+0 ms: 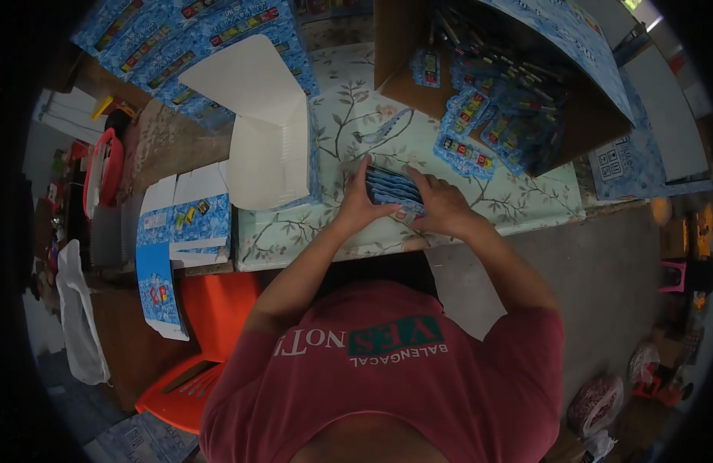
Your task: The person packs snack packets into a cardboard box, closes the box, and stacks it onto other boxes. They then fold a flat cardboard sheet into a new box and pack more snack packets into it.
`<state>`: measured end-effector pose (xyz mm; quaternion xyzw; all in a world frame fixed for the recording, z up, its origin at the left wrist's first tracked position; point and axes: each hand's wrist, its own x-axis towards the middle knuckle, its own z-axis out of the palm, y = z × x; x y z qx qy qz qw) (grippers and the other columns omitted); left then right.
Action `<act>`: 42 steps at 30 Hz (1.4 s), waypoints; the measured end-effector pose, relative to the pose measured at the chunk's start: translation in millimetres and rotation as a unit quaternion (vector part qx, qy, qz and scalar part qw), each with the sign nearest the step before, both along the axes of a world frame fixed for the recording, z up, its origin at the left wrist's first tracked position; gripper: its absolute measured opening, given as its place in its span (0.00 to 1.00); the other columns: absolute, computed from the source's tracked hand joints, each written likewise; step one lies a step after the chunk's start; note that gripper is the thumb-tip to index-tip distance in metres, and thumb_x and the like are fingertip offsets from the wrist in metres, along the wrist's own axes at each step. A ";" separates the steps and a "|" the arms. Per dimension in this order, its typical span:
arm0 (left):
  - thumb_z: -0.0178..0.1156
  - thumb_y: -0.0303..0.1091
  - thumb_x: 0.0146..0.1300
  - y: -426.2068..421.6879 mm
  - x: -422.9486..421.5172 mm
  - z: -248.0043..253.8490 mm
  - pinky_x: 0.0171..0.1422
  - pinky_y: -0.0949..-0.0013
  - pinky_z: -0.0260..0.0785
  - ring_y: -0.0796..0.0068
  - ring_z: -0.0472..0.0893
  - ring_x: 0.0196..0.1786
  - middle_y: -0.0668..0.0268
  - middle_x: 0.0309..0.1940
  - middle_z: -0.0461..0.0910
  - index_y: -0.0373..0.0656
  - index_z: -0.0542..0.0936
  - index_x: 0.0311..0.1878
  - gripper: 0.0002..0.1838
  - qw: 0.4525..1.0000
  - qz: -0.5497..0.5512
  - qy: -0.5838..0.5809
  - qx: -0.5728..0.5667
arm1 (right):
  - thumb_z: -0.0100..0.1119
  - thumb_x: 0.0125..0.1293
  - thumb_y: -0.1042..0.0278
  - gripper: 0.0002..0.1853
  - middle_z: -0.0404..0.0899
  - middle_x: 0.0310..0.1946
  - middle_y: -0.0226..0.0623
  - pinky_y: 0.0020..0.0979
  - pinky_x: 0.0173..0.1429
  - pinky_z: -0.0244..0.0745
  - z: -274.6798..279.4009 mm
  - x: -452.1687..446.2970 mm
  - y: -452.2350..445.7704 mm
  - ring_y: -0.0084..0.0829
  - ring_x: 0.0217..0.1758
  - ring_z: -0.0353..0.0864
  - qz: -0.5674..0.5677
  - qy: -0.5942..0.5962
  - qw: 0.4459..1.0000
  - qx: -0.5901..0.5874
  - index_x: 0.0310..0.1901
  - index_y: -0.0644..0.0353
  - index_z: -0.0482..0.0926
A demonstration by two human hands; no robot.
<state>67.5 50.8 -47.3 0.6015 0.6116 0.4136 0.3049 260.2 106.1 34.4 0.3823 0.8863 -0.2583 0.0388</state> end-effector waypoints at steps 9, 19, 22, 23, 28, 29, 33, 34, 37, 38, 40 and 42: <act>0.69 0.37 0.50 -23.1 -26.2 62.1 0.66 0.57 0.59 0.49 0.67 0.64 0.46 0.59 0.68 0.34 0.57 0.67 0.44 0.965 -0.061 0.095 0.238 | 0.72 0.40 0.59 0.47 0.74 0.48 0.50 0.39 0.55 0.71 -16.1 -9.0 10.9 0.46 0.51 0.76 -0.052 0.085 0.991 0.084 0.63 0.59 0.59; 0.52 0.43 0.68 -78.1 -160.9 67.7 0.62 0.69 0.61 0.68 0.71 0.59 0.54 0.57 0.72 0.29 0.66 0.62 0.29 0.844 0.414 -0.339 -0.025 | 0.74 0.42 0.58 0.44 0.75 0.48 0.48 0.38 0.53 0.73 70.2 -201.6 7.5 0.43 0.51 0.78 -0.066 0.434 0.893 -0.099 0.61 0.59 0.60; 0.50 0.46 0.69 -81.2 -152.9 61.4 0.62 0.71 0.61 0.68 0.72 0.57 0.54 0.56 0.73 0.28 0.67 0.61 0.29 0.829 0.427 -0.362 0.003 | 0.76 0.41 0.57 0.48 0.74 0.49 0.49 0.40 0.53 0.73 49.2 -234.6 5.0 0.43 0.51 0.77 -0.012 0.237 0.972 0.006 0.63 0.59 0.58; 0.50 0.46 0.69 -81.9 -150.9 59.5 0.62 0.71 0.61 0.68 0.72 0.57 0.54 0.56 0.73 0.28 0.67 0.61 0.29 0.826 0.429 -0.365 0.004 | 0.75 0.40 0.55 0.49 0.74 0.48 0.51 0.40 0.53 0.72 30.5 -239.5 4.3 0.46 0.51 0.76 0.053 0.123 0.989 0.068 0.63 0.59 0.58; 0.50 0.46 0.69 -85.7 -147.4 45.1 0.63 0.72 0.59 0.69 0.71 0.58 0.53 0.56 0.73 0.27 0.66 0.62 0.30 0.891 0.353 -0.283 0.024 | 0.71 0.44 0.45 0.50 0.73 0.51 0.54 0.38 0.57 0.69 18.8 -246.8 14.0 0.47 0.55 0.74 0.232 -0.089 0.967 0.059 0.65 0.61 0.57; 0.50 0.46 0.69 -86.6 -147.6 41.7 0.63 0.72 0.59 0.69 0.71 0.58 0.53 0.56 0.73 0.27 0.66 0.62 0.30 0.891 0.354 -0.284 0.024 | 0.68 0.46 0.41 0.51 0.71 0.54 0.56 0.37 0.58 0.68 18.8 -252.4 27.1 0.47 0.57 0.73 0.244 -0.072 0.965 -0.070 0.66 0.62 0.56; 0.49 0.45 0.70 -79.3 -134.6 40.2 0.66 0.72 0.56 0.69 0.68 0.61 0.53 0.59 0.70 0.29 0.63 0.65 0.30 0.859 0.373 -0.346 0.061 | 0.50 0.57 0.29 0.48 0.68 0.59 0.57 0.35 0.62 0.65 -29.8 -300.7 72.6 0.46 0.60 0.71 0.198 -0.011 0.971 -0.135 0.63 0.69 0.61; 0.49 0.45 0.70 -77.6 -133.0 41.4 0.66 0.73 0.55 0.69 0.67 0.62 0.53 0.60 0.68 0.30 0.62 0.65 0.30 0.834 0.398 -0.376 0.063 | 0.45 0.60 0.29 0.46 0.70 0.57 0.57 0.35 0.62 0.65 -32.0 -310.1 71.5 0.47 0.59 0.72 0.176 0.007 0.980 -0.095 0.61 0.70 0.64; 0.49 0.46 0.70 -75.0 -141.2 30.5 0.67 0.71 0.53 0.67 0.66 0.63 0.53 0.61 0.68 0.29 0.62 0.65 0.30 0.825 0.430 -0.361 0.073 | 0.36 0.64 0.30 0.43 0.71 0.56 0.59 0.36 0.63 0.64 -12.5 -315.2 48.0 0.47 0.60 0.71 0.238 -0.048 0.959 -0.147 0.57 0.70 0.70; 0.48 0.47 0.69 -75.0 -141.9 24.1 0.68 0.71 0.52 0.66 0.65 0.64 0.52 0.61 0.67 0.29 0.63 0.64 0.31 0.820 0.443 -0.355 0.075 | 0.36 0.64 0.30 0.43 0.71 0.56 0.59 0.36 0.63 0.64 -9.2 -314.0 41.3 0.47 0.60 0.71 0.236 -0.048 0.959 -0.149 0.57 0.70 0.70; 0.48 0.48 0.69 -69.6 -136.4 22.4 0.69 0.69 0.51 0.64 0.65 0.65 0.51 0.62 0.67 0.29 0.64 0.64 0.31 0.814 0.460 -0.347 0.077 | 0.35 0.65 0.31 0.41 0.72 0.54 0.60 0.37 0.63 0.64 -4.6 -305.0 34.6 0.48 0.59 0.71 0.275 -0.107 0.939 -0.177 0.55 0.67 0.73; 0.44 0.45 0.71 -74.2 -135.2 12.4 0.67 0.69 0.55 0.66 0.67 0.62 0.52 0.60 0.68 0.29 0.65 0.63 0.28 0.854 0.458 -0.233 0.078 | 0.35 0.65 0.31 0.39 0.73 0.52 0.56 0.37 0.61 0.64 -11.7 -294.6 38.7 0.47 0.57 0.72 0.286 -0.048 0.941 -0.176 0.56 0.64 0.72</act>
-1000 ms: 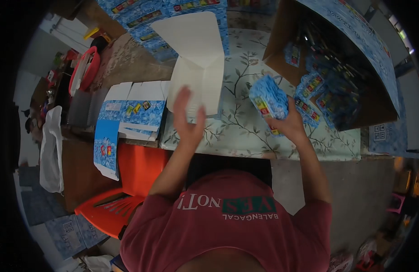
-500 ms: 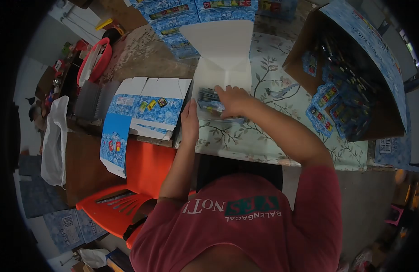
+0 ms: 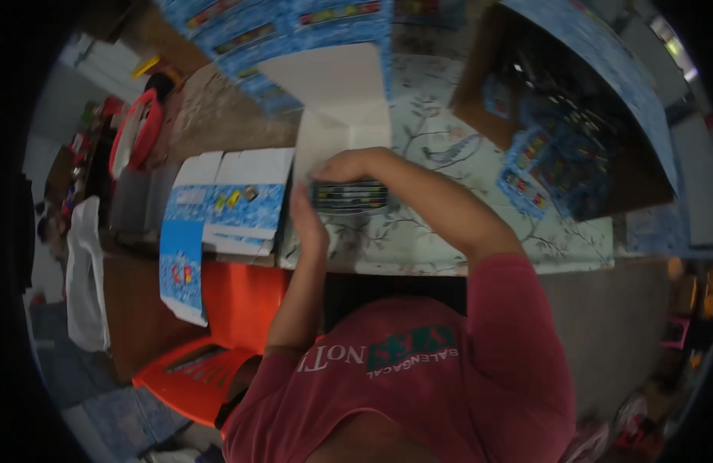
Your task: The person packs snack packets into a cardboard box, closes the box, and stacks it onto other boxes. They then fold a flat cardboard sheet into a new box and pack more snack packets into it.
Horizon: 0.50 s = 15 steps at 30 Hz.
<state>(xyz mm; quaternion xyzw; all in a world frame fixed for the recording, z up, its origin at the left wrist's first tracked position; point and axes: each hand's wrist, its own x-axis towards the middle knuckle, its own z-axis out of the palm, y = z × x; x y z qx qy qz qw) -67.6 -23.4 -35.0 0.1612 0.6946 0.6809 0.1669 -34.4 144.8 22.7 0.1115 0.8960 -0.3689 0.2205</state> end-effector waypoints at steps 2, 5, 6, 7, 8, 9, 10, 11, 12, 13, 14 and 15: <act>0.43 0.44 0.72 2.5 -5.2 -7.2 0.67 0.68 0.56 0.65 0.68 0.61 0.52 0.60 0.69 0.28 0.66 0.61 0.27 0.999 -0.027 0.002 0.046 | 0.43 0.67 0.38 0.32 0.74 0.49 0.50 0.36 0.59 0.65 20.8 29.0 -6.7 0.45 0.55 0.72 -0.034 0.150 0.987 0.057 0.55 0.63 0.72; 0.43 0.43 0.72 6.5 -4.8 12.3 0.67 0.68 0.55 0.64 0.68 0.62 0.52 0.59 0.70 0.27 0.67 0.60 0.26 0.991 -0.015 -0.097 0.094 | 0.53 0.66 0.49 0.25 0.73 0.49 0.48 0.35 0.57 0.67 46.6 112.0 1.0 0.44 0.55 0.71 -0.204 0.426 0.878 0.074 0.55 0.61 0.72; 0.45 0.42 0.71 5.1 -8.1 11.7 0.68 0.68 0.54 0.64 0.67 0.62 0.52 0.60 0.69 0.27 0.66 0.62 0.26 0.996 -0.010 -0.049 0.067 | 0.59 0.63 0.57 0.21 0.75 0.47 0.46 0.35 0.53 0.70 40.3 144.5 16.0 0.44 0.51 0.74 -0.251 0.471 0.836 0.130 0.53 0.60 0.74; 0.46 0.40 0.71 2.4 -6.9 12.4 0.69 0.68 0.54 0.64 0.67 0.63 0.53 0.62 0.67 0.28 0.64 0.63 0.26 0.999 0.000 0.003 0.041 | 0.59 0.62 0.58 0.20 0.76 0.45 0.47 0.35 0.50 0.72 35.6 182.3 30.2 0.44 0.49 0.75 -0.347 0.408 0.828 0.167 0.52 0.61 0.74; 0.47 0.37 0.70 -1.0 1.8 20.6 0.70 0.67 0.53 0.64 0.66 0.64 0.53 0.63 0.65 0.28 0.62 0.64 0.26 0.994 0.001 0.092 0.058 | 0.59 0.62 0.59 0.19 0.77 0.43 0.47 0.36 0.47 0.73 27.9 223.2 46.3 0.44 0.46 0.77 -0.436 0.342 0.809 0.198 0.50 0.62 0.75; 0.49 0.35 0.70 -3.6 10.1 34.1 0.70 0.66 0.51 0.63 0.66 0.65 0.52 0.65 0.63 0.29 0.60 0.66 0.26 0.980 0.005 0.181 0.077 | 0.60 0.61 0.63 0.17 0.78 0.40 0.48 0.38 0.44 0.74 -5.0 267.2 70.2 0.46 0.42 0.79 -0.464 0.398 0.719 0.331 0.48 0.64 0.76; 0.48 0.29 0.68 -4.9 24.3 51.4 0.71 0.63 0.51 0.59 0.64 0.66 0.51 0.67 0.61 0.30 0.60 0.66 0.25 0.967 0.000 0.231 0.111 | 0.63 0.57 0.63 0.18 0.78 0.40 0.49 0.41 0.43 0.75 -29.2 315.5 90.5 0.47 0.43 0.79 -0.518 0.351 0.682 0.379 0.46 0.65 0.76; 0.48 0.29 0.68 -7.0 37.2 59.2 0.71 0.63 0.51 0.59 0.64 0.66 0.51 0.67 0.61 0.30 0.60 0.66 0.25 0.966 -0.006 0.231 0.114 | 0.64 0.56 0.60 0.20 0.78 0.40 0.49 0.43 0.42 0.75 -25.6 357.1 92.4 0.49 0.43 0.79 -0.569 0.210 0.710 0.358 0.46 0.63 0.75; 0.47 0.27 0.67 -9.6 49.0 64.4 0.71 0.62 0.52 0.58 0.65 0.66 0.51 0.65 0.62 0.30 0.61 0.64 0.23 0.943 -0.054 0.302 0.130 | 0.64 0.55 0.58 0.22 0.77 0.40 0.50 0.44 0.41 0.75 -28.6 387.2 90.2 0.51 0.42 0.78 -0.592 0.141 0.674 0.418 0.47 0.62 0.74; 0.46 0.24 0.66 -11.8 57.5 66.1 0.70 0.61 0.54 0.57 0.66 0.65 0.51 0.64 0.64 0.30 0.63 0.63 0.22 0.912 -0.100 0.371 0.144 | 0.63 0.54 0.55 0.24 0.77 0.40 0.51 0.44 0.41 0.75 -35.8 408.8 89.2 0.52 0.41 0.78 -0.608 0.070 0.633 0.474 0.48 0.61 0.73; 0.45 0.20 0.63 -11.9 64.2 54.2 0.69 0.61 0.58 0.61 0.68 0.64 0.50 0.62 0.66 0.30 0.64 0.62 0.22 0.906 -0.160 0.370 0.128 | 0.63 0.54 0.55 0.24 0.77 0.40 0.51 0.44 0.41 0.75 -48.5 423.9 94.3 0.52 0.41 0.78 -0.610 0.069 0.632 0.473 0.48 0.61 0.73; 0.46 0.19 0.63 -7.7 76.3 49.7 0.67 0.63 0.60 0.61 0.70 0.62 0.50 0.61 0.68 0.31 0.67 0.60 0.21 0.897 -0.210 0.373 0.113 | 0.62 0.54 0.54 0.25 0.76 0.41 0.52 0.46 0.41 0.75 -67.2 436.6 100.7 0.54 0.42 0.77 -0.622 0.091 0.606 0.488 0.50 0.59 0.72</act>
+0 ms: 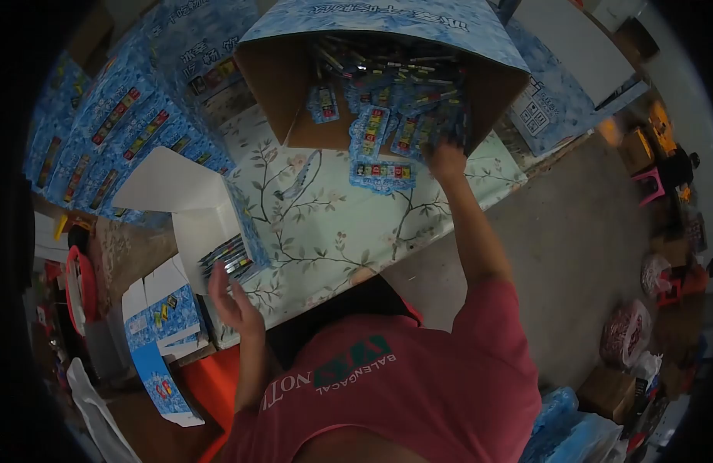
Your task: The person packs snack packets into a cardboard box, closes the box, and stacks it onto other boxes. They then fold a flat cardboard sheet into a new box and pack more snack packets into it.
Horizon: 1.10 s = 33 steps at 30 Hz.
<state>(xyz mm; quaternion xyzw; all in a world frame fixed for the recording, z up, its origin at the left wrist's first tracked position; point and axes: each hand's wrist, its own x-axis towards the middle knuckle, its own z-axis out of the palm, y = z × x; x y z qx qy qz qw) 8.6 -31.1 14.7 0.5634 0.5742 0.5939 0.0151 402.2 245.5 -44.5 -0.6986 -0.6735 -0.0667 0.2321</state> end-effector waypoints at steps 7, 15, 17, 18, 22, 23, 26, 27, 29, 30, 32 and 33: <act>0.52 0.19 0.59 39.4 64.3 -17.3 0.57 0.64 0.68 0.58 0.76 0.55 0.53 0.52 0.76 0.36 0.74 0.53 0.18 0.979 -0.145 -0.004 -0.142 | 0.62 0.52 0.51 0.23 0.72 0.48 0.49 0.53 0.50 0.67 -21.9 -43.0 -23.0 0.57 0.49 0.70 0.026 -0.033 0.992 0.117 0.48 0.53 0.76; 0.58 0.26 0.58 91.8 84.5 -41.8 0.55 0.59 0.70 0.52 0.75 0.56 0.55 0.56 0.73 0.41 0.73 0.55 0.19 0.962 -0.176 0.066 -0.199 | 0.63 0.55 0.60 0.17 0.74 0.49 0.45 0.48 0.55 0.68 -9.5 -83.7 -95.6 0.52 0.53 0.70 0.291 0.052 0.954 0.047 0.45 0.56 0.79; 0.60 0.32 0.58 111.6 90.8 -48.4 0.59 0.55 0.66 0.50 0.71 0.60 0.55 0.61 0.69 0.44 0.72 0.58 0.22 0.955 -0.186 0.109 -0.205 | 0.62 0.56 0.60 0.16 0.75 0.47 0.43 0.47 0.55 0.68 -0.4 -90.3 -91.9 0.49 0.53 0.71 0.355 0.070 0.932 0.018 0.45 0.57 0.79; 0.61 0.37 0.59 122.0 94.3 -51.3 0.63 0.53 0.63 0.50 0.68 0.63 0.56 0.63 0.66 0.45 0.72 0.59 0.24 0.951 -0.198 0.128 -0.201 | 0.63 0.56 0.60 0.16 0.76 0.47 0.42 0.46 0.56 0.68 6.8 -90.3 -76.4 0.48 0.54 0.71 0.304 0.159 0.938 -0.037 0.46 0.57 0.79; 0.61 0.45 0.59 140.1 119.3 -52.6 0.68 0.44 0.52 0.50 0.60 0.68 0.57 0.66 0.62 0.46 0.70 0.61 0.28 0.917 -0.202 0.275 -0.204 | 0.62 0.58 0.55 0.18 0.78 0.46 0.41 0.45 0.56 0.69 10.7 -91.4 2.3 0.45 0.52 0.74 0.184 0.173 0.967 -0.022 0.45 0.57 0.79; 0.60 0.47 0.59 141.7 122.7 -59.8 0.69 0.41 0.49 0.52 0.58 0.69 0.57 0.66 0.61 0.45 0.70 0.61 0.29 0.893 -0.244 0.320 -0.200 | 0.61 0.59 0.54 0.18 0.77 0.47 0.43 0.48 0.52 0.70 -12.0 -93.8 20.1 0.47 0.50 0.74 0.193 0.108 0.973 0.058 0.45 0.57 0.80; 0.62 0.48 0.57 137.2 118.5 -58.0 0.69 0.39 0.47 0.54 0.59 0.68 0.57 0.64 0.64 0.44 0.71 0.60 0.30 0.869 -0.260 0.371 -0.197 | 0.59 0.60 0.50 0.19 0.76 0.47 0.44 0.51 0.48 0.71 -18.9 -113.4 18.8 0.49 0.47 0.75 0.195 0.008 0.969 0.150 0.45 0.55 0.80; 0.63 0.47 0.56 129.5 116.5 -55.7 0.68 0.39 0.49 0.55 0.62 0.65 0.57 0.60 0.67 0.44 0.71 0.60 0.30 0.872 -0.239 0.375 -0.204 | 0.57 0.61 0.48 0.20 0.77 0.46 0.43 0.51 0.48 0.71 -18.9 -122.8 10.1 0.48 0.45 0.76 0.189 -0.027 0.969 0.154 0.46 0.54 0.80; 0.64 0.46 0.54 108.1 106.2 -43.1 0.67 0.41 0.51 0.56 0.66 0.60 0.58 0.54 0.70 0.43 0.73 0.57 0.29 0.872 -0.207 0.374 -0.239 | 0.56 0.62 0.47 0.21 0.77 0.48 0.43 0.50 0.48 0.71 20.9 -137.9 -10.8 0.48 0.47 0.75 0.234 -0.072 0.968 -0.052 0.50 0.51 0.77; 0.65 0.45 0.52 100.7 99.8 -39.0 0.66 0.43 0.53 0.57 0.70 0.55 0.59 0.48 0.73 0.42 0.75 0.54 0.27 0.870 -0.176 0.373 -0.270 | 0.55 0.62 0.45 0.24 0.76 0.49 0.43 0.49 0.49 0.72 41.2 -142.3 -14.6 0.48 0.49 0.75 0.266 -0.116 0.923 -0.254 0.55 0.49 0.75; 0.66 0.44 0.51 88.7 86.0 -39.2 0.62 0.47 0.58 0.57 0.72 0.49 0.59 0.44 0.73 0.41 0.76 0.50 0.25 0.878 -0.147 0.340 -0.303 | 0.55 0.61 0.44 0.27 0.78 0.48 0.44 0.47 0.51 0.72 60.7 -148.5 4.2 0.46 0.47 0.78 0.264 -0.057 0.920 -0.285 0.56 0.52 0.73; 0.66 0.42 0.49 84.1 80.9 -39.1 0.59 0.51 0.63 0.58 0.74 0.43 0.60 0.40 0.74 0.40 0.77 0.46 0.23 0.883 -0.121 0.305 -0.336 | 0.54 0.60 0.43 0.30 0.79 0.46 0.45 0.44 0.52 0.72 63.4 -152.1 17.3 0.45 0.45 0.80 0.258 0.001 0.912 -0.319 0.58 0.55 0.70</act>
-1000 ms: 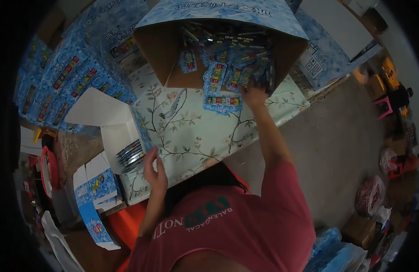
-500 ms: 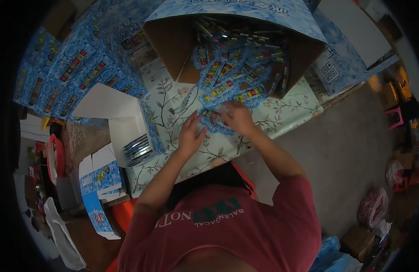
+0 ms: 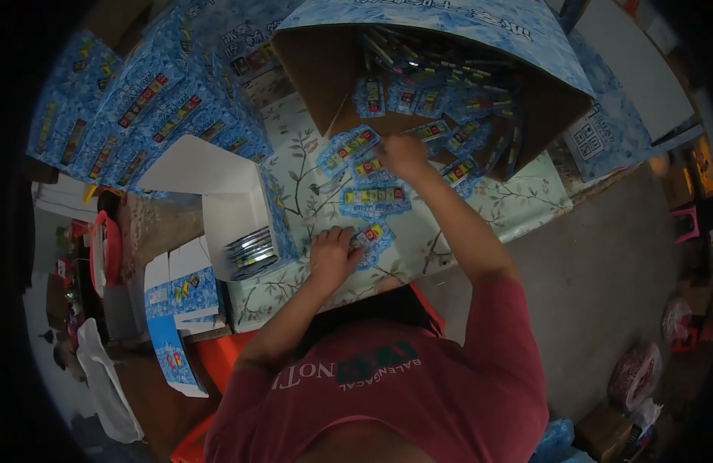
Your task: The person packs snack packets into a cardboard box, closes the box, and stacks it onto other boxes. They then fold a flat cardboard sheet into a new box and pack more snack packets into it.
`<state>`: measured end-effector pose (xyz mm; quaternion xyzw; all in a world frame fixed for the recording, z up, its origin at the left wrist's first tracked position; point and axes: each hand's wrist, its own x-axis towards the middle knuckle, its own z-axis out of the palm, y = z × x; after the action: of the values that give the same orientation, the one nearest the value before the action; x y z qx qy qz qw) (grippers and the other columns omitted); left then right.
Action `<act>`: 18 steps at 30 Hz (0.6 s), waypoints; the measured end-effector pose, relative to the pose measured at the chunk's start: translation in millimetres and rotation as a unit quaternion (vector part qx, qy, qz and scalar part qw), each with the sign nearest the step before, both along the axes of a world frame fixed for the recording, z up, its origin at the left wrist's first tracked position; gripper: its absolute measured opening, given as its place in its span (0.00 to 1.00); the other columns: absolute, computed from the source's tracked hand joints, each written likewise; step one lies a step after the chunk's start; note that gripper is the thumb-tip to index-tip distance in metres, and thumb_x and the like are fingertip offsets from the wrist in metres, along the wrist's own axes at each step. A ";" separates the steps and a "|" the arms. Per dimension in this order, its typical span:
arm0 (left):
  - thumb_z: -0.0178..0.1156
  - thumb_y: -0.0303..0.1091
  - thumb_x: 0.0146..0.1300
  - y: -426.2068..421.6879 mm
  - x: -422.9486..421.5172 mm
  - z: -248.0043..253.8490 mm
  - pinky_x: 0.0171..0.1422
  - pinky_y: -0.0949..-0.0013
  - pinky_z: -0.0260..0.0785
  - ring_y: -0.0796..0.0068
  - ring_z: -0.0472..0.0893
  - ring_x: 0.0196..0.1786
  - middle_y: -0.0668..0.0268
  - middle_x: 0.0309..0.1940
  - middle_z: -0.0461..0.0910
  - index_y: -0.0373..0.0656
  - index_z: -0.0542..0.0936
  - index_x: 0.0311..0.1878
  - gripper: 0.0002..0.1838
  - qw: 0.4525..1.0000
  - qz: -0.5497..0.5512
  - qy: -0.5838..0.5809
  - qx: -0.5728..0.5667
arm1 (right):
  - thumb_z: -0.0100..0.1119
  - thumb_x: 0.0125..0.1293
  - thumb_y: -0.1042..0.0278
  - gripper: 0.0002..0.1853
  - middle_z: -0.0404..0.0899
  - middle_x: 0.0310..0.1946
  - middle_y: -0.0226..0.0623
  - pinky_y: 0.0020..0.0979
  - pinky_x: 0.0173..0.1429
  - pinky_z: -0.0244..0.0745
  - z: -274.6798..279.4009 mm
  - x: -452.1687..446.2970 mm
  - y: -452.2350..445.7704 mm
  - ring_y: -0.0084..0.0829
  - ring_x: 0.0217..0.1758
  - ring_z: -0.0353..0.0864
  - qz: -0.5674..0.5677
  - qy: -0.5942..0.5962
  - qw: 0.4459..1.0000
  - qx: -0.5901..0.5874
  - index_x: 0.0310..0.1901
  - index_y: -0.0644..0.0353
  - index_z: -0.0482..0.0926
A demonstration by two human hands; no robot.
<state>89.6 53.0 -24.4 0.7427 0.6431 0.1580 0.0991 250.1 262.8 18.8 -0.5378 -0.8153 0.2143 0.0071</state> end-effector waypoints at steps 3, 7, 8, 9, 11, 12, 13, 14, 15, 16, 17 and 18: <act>0.67 0.42 0.48 1.7 -1.2 6.2 0.50 0.56 0.70 0.54 0.76 0.42 0.56 0.38 0.74 0.38 0.76 0.41 0.21 0.997 0.062 -0.030 -0.034 | 0.55 0.60 0.41 0.33 0.74 0.53 0.47 0.43 0.62 0.64 -28.6 -19.3 50.7 0.48 0.58 0.71 -0.017 0.107 0.994 0.030 0.63 0.50 0.67; 0.67 0.42 0.47 1.3 -5.5 6.6 0.42 0.55 0.73 0.51 0.76 0.43 0.55 0.38 0.74 0.37 0.76 0.37 0.20 0.990 0.115 -0.023 -0.072 | 0.57 0.58 0.39 0.37 0.73 0.55 0.47 0.44 0.69 0.55 -54.2 -60.7 45.5 0.46 0.65 0.64 0.079 0.103 0.980 0.154 0.64 0.51 0.65; 0.68 0.41 0.46 -0.2 -10.5 4.2 0.42 0.55 0.73 0.50 0.77 0.43 0.54 0.38 0.75 0.37 0.75 0.40 0.22 0.989 0.130 -0.032 -0.064 | 0.58 0.56 0.39 0.38 0.72 0.56 0.47 0.45 0.70 0.52 -53.7 -67.3 43.5 0.44 0.67 0.61 0.084 0.051 0.983 0.155 0.64 0.51 0.65; 0.68 0.39 0.46 -4.5 -13.4 1.9 0.42 0.55 0.73 0.49 0.78 0.42 0.54 0.38 0.75 0.36 0.73 0.42 0.24 0.987 0.144 -0.042 -0.060 | 0.59 0.55 0.38 0.39 0.71 0.58 0.46 0.47 0.71 0.49 -50.5 -70.3 38.5 0.43 0.69 0.58 0.088 -0.002 0.984 0.152 0.64 0.51 0.66; 0.69 0.38 0.46 -6.4 -19.6 9.9 0.42 0.58 0.72 0.53 0.78 0.39 0.55 0.36 0.75 0.36 0.71 0.44 0.25 0.972 0.166 -0.129 -0.107 | 0.60 0.54 0.39 0.38 0.72 0.57 0.46 0.50 0.70 0.50 -34.6 -68.5 36.0 0.43 0.67 0.61 0.095 -0.058 0.989 0.101 0.62 0.51 0.68; 0.70 0.36 0.45 -8.7 -23.9 13.0 0.42 0.62 0.72 0.56 0.78 0.36 0.56 0.35 0.75 0.36 0.69 0.46 0.27 0.949 0.182 -0.212 -0.147 | 0.62 0.53 0.39 0.36 0.72 0.56 0.45 0.52 0.69 0.50 -25.9 -65.7 35.3 0.42 0.66 0.64 0.098 -0.112 0.987 0.056 0.60 0.52 0.70; 0.68 0.29 0.50 -9.1 -29.1 4.7 0.41 0.65 0.72 0.67 0.79 0.36 0.60 0.34 0.77 0.37 0.65 0.52 0.28 0.936 0.146 -0.305 -0.101 | 0.62 0.53 0.39 0.36 0.72 0.56 0.45 0.52 0.69 0.50 -18.4 -60.8 34.8 0.42 0.66 0.64 0.096 -0.114 0.987 0.055 0.60 0.52 0.70; 0.68 0.29 0.50 -12.7 -25.7 -3.7 0.41 0.65 0.72 0.67 0.79 0.36 0.60 0.34 0.77 0.37 0.65 0.52 0.28 0.935 0.144 -0.308 -0.101 | 0.63 0.51 0.41 0.35 0.73 0.54 0.44 0.52 0.67 0.52 -11.1 -54.1 34.8 0.42 0.63 0.66 0.101 -0.115 0.988 0.005 0.58 0.52 0.72; 0.66 0.28 0.52 -12.6 -14.8 17.0 0.40 0.68 0.71 0.69 0.79 0.35 0.61 0.34 0.79 0.36 0.66 0.53 0.26 0.849 0.152 -0.503 -0.064 | 0.65 0.50 0.42 0.33 0.74 0.52 0.43 0.51 0.66 0.54 -6.7 -47.7 34.4 0.42 0.61 0.69 0.106 -0.115 0.987 -0.043 0.55 0.53 0.73; 0.65 0.28 0.55 -12.3 -9.3 28.7 0.39 0.71 0.71 0.72 0.79 0.34 0.62 0.34 0.80 0.35 0.67 0.54 0.25 0.723 0.152 -0.673 -0.026 | 0.65 0.50 0.42 0.33 0.74 0.52 0.43 0.51 0.66 0.54 -12.8 -42.1 33.8 0.42 0.61 0.69 0.105 -0.117 0.987 -0.041 0.55 0.53 0.73; 0.65 0.28 0.55 -11.8 -10.6 29.1 0.39 0.71 0.71 0.72 0.79 0.34 0.62 0.34 0.80 0.35 0.67 0.54 0.25 0.722 0.150 -0.675 -0.025 | 0.67 0.49 0.44 0.32 0.75 0.50 0.41 0.50 0.65 0.56 -25.1 -36.8 32.7 0.42 0.58 0.71 0.097 -0.067 0.993 0.005 0.52 0.53 0.75; 0.64 0.26 0.56 -11.6 -13.1 28.8 0.39 0.74 0.70 0.77 0.78 0.36 0.63 0.36 0.80 0.36 0.70 0.52 0.20 0.694 0.151 -0.704 -0.030 | 0.68 0.48 0.46 0.30 0.76 0.48 0.40 0.48 0.64 0.57 -30.8 -32.7 29.4 0.42 0.55 0.73 0.090 -0.017 0.994 0.051 0.50 0.54 0.76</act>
<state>76.4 41.5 4.4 0.3039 0.4934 0.6280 0.5194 217.4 292.2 -12.0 -0.4647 -0.8704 0.1627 0.0014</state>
